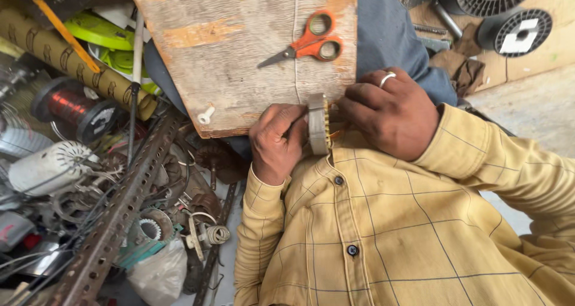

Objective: The person winds copper wire around a cylindrical motor stator, then cuts a small piece of tape and wraps it around the wire end to secure it. The work is performed on a wooden board in a cluttered workshop.

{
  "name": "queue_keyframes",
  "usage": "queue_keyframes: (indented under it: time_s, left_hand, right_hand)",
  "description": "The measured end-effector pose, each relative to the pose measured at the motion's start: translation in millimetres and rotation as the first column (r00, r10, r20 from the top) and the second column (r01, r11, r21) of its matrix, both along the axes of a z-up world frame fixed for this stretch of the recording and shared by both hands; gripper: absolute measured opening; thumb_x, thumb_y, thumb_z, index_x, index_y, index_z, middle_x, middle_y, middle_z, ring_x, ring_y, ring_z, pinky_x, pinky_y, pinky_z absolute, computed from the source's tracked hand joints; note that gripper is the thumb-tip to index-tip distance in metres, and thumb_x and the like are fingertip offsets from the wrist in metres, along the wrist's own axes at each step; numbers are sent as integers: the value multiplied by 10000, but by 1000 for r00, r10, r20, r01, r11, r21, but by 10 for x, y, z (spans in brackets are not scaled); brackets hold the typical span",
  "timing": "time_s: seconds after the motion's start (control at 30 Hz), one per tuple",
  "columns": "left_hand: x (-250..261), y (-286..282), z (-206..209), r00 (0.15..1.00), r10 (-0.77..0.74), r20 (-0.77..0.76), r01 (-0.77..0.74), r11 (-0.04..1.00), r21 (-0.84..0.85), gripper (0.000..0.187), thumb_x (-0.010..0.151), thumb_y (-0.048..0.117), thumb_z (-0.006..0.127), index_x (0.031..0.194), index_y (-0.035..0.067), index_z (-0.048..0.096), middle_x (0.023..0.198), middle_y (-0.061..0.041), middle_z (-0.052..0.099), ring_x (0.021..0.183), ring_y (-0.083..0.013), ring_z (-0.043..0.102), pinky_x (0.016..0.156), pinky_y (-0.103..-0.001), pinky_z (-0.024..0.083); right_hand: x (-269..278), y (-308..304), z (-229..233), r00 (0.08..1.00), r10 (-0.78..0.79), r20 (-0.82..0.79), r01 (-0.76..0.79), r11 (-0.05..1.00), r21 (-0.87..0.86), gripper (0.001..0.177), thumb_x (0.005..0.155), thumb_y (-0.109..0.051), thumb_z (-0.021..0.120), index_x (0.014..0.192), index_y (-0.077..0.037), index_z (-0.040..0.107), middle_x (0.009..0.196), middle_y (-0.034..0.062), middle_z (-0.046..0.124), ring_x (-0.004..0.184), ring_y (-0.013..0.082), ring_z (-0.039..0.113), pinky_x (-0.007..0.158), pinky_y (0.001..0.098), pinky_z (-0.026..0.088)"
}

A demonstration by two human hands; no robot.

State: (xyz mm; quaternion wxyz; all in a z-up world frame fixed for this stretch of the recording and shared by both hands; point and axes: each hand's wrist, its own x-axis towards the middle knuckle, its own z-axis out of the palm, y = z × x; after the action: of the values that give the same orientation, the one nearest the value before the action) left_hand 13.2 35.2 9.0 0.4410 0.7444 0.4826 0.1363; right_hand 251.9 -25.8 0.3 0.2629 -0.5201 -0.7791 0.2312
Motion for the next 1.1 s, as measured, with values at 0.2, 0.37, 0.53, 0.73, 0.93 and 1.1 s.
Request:
queue_keyframes:
  time_s: [0.2, 0.37, 0.53, 0.73, 0.93, 1.1]
  left_hand:
    - [43, 30, -53, 1000, -4, -4, 4, 1000, 28, 162, 871, -27, 720, 1025, 22, 707, 907, -137, 691, 780, -298, 711, 692, -353, 545]
    - [31, 90, -82, 998, -56, -16, 57, 996, 64, 141, 875, -31, 716, 999, 32, 697, 886, -128, 683, 753, -289, 679, 673, -357, 520]
    - [39, 125, -95, 997, -51, -55, 52, 998, 22, 141, 864, -31, 740, 989, 28, 712, 792, -121, 622, 624, -248, 608, 590, -349, 465]
    - [46, 132, -116, 999, -31, -40, 31, 999, 6, 139, 858, -38, 749, 976, 27, 716, 768, -119, 610, 599, -233, 597, 574, -344, 456]
    - [41, 128, -141, 999, -38, -29, 39, 999, 33, 139, 865, -37, 748, 980, 34, 716, 792, -116, 630, 638, -235, 629, 600, -340, 475]
    - [39, 128, -146, 999, -38, -17, 38, 999, 13, 157, 860, -32, 746, 996, 46, 731, 806, -111, 648, 654, -236, 645, 611, -340, 494]
  right_hand:
    - [-50, -43, -95, 1000, -25, 11, 25, 1000, -4, 543, 744, -373, 776, 1139, -3, 722, 1107, 143, 700, 984, 307, 655, 842, 423, 515]
    - [-1, -73, -125, 1000, -12, 10, 12, 1000, 8, 528, 728, -263, 734, 1185, 1, 716, 1150, 149, 697, 993, 303, 659, 864, 411, 521]
    - [-41, -48, -171, 999, -7, 45, 8, 1000, -14, 460, 754, -187, 686, 1179, -13, 713, 1130, 124, 699, 894, 266, 644, 794, 394, 512]
    - [-96, 4, -174, 992, 29, 122, -31, 999, 12, 415, 733, -228, 679, 1094, -30, 739, 986, 74, 670, 806, 230, 615, 729, 370, 494]
    - [-124, 90, -167, 987, 107, 119, -116, 991, 64, 215, 736, -266, 681, 876, -112, 734, 883, 45, 625, 774, 210, 600, 674, 373, 455]
    - [-137, 119, -166, 966, 156, 206, -169, 984, 50, 168, 720, -275, 677, 802, -134, 715, 830, 34, 594, 790, 209, 610, 671, 363, 457]
